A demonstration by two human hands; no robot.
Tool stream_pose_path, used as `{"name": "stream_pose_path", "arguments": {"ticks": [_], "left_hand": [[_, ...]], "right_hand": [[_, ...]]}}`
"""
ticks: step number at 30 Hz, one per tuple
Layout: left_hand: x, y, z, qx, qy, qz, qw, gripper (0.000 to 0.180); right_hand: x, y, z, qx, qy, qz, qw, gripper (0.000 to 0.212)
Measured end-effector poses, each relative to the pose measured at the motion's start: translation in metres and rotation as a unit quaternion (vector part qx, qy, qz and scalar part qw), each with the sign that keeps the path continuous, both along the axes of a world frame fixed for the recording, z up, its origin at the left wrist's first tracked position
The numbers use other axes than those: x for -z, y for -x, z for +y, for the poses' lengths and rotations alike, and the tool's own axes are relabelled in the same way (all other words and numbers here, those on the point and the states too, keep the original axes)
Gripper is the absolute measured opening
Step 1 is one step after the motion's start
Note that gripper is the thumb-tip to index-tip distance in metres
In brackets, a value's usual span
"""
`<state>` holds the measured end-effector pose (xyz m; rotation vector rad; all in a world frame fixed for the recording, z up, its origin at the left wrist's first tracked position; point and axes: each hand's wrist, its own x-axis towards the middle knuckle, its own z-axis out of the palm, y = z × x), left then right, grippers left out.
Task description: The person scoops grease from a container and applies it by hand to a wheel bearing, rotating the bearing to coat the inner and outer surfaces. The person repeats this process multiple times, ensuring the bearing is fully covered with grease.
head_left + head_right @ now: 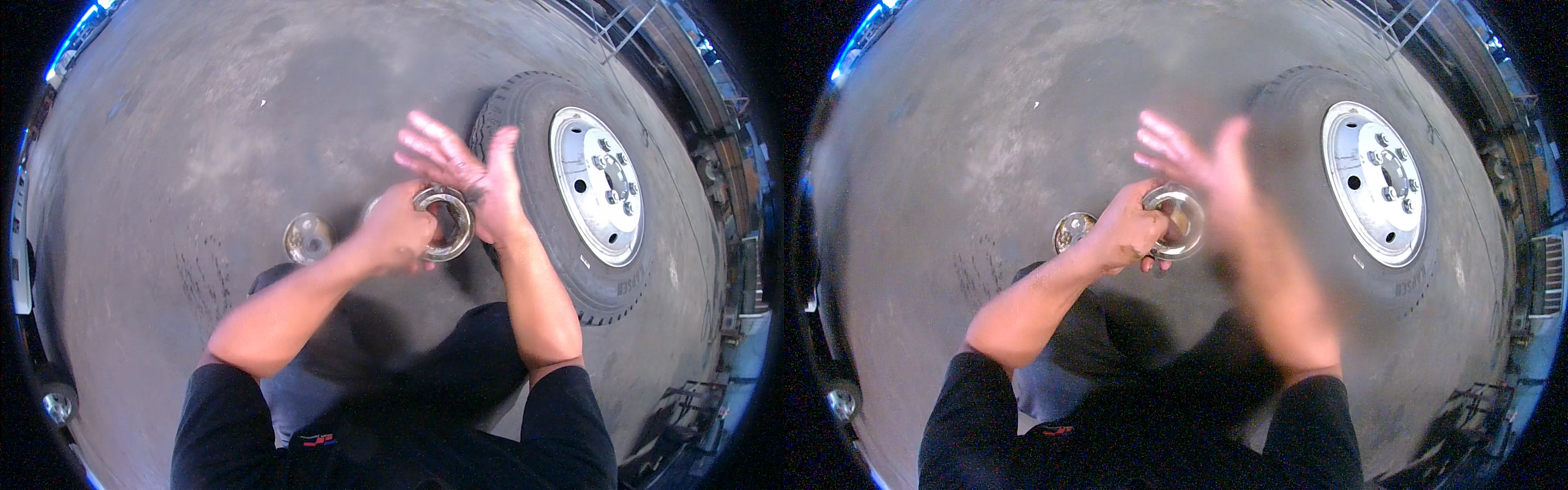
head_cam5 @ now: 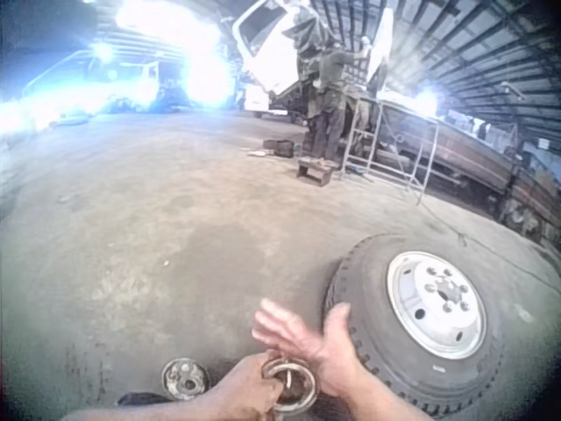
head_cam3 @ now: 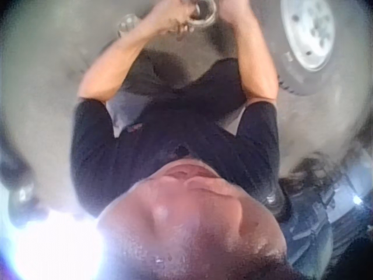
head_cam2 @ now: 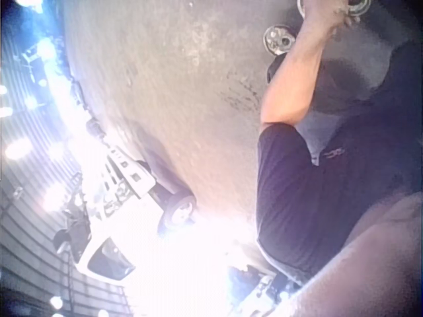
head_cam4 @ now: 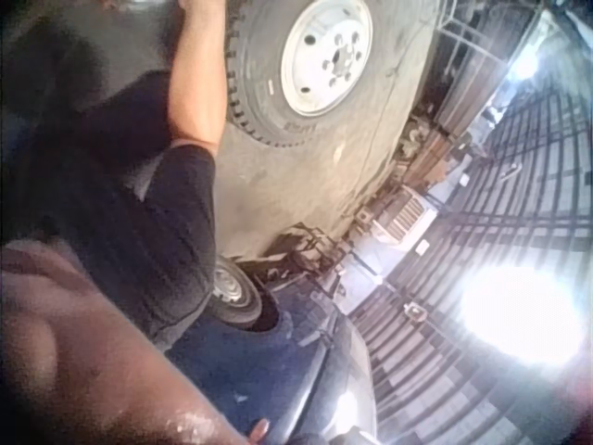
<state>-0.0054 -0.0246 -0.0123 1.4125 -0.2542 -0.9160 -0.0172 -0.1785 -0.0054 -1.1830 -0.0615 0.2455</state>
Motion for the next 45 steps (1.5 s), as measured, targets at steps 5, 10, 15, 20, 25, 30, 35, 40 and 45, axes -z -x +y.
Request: {"name": "stream_pose_path", "arguments": {"ticks": [5, 10, 15, 20, 25, 30, 35, 40, 45], "left_hand": [[0.005, 0.000, 0.003, 0.044, -0.023, -0.011, 0.999, 0.035], [-0.013, -0.008, 0.007, 0.072, 0.027, 0.025, 0.997, 0.041], [-0.011, -0.017, 0.021, 0.076, -0.035, -0.004, 0.997, 0.041], [-0.013, -0.027, 0.024, 0.163, -0.037, -0.030, 0.985, 0.036], [-0.017, -0.030, 0.029, 0.118, -0.026, -0.038, 0.992, 0.037], [-0.012, -0.030, 0.031, 0.043, 0.024, -0.030, 0.998, 0.038], [-0.018, -0.025, 0.026, 0.056, 0.041, 0.026, 0.997, 0.041], [-0.018, -0.020, 0.027, 0.111, 0.039, 0.053, 0.992, 0.039], [-0.017, -0.027, 0.025, 0.064, 0.026, 0.120, 0.990, 0.023]], "right_hand": [[0.030, 0.000, -0.003, -0.058, 0.150, 0.035, 0.986, 0.104], [0.050, 0.010, -0.029, -0.017, 0.145, 0.100, 0.984, 0.101], [0.001, 0.020, -0.019, 0.136, 0.450, -0.308, 0.827, 0.088], [-0.021, 0.033, -0.009, 0.029, 0.644, -0.383, 0.662, 0.079], [-0.022, 0.038, -0.002, 0.012, 0.687, -0.363, 0.630, 0.079], [-0.017, 0.039, -0.001, 0.087, 0.489, -0.271, 0.825, 0.083], [0.002, 0.022, -0.004, 0.095, 0.032, -0.204, 0.974, 0.092], [0.006, 0.008, 0.003, -0.009, -0.055, -0.008, 0.998, 0.097], [0.013, 0.012, 0.010, -0.009, -0.082, -0.042, 0.996, 0.092]]}}
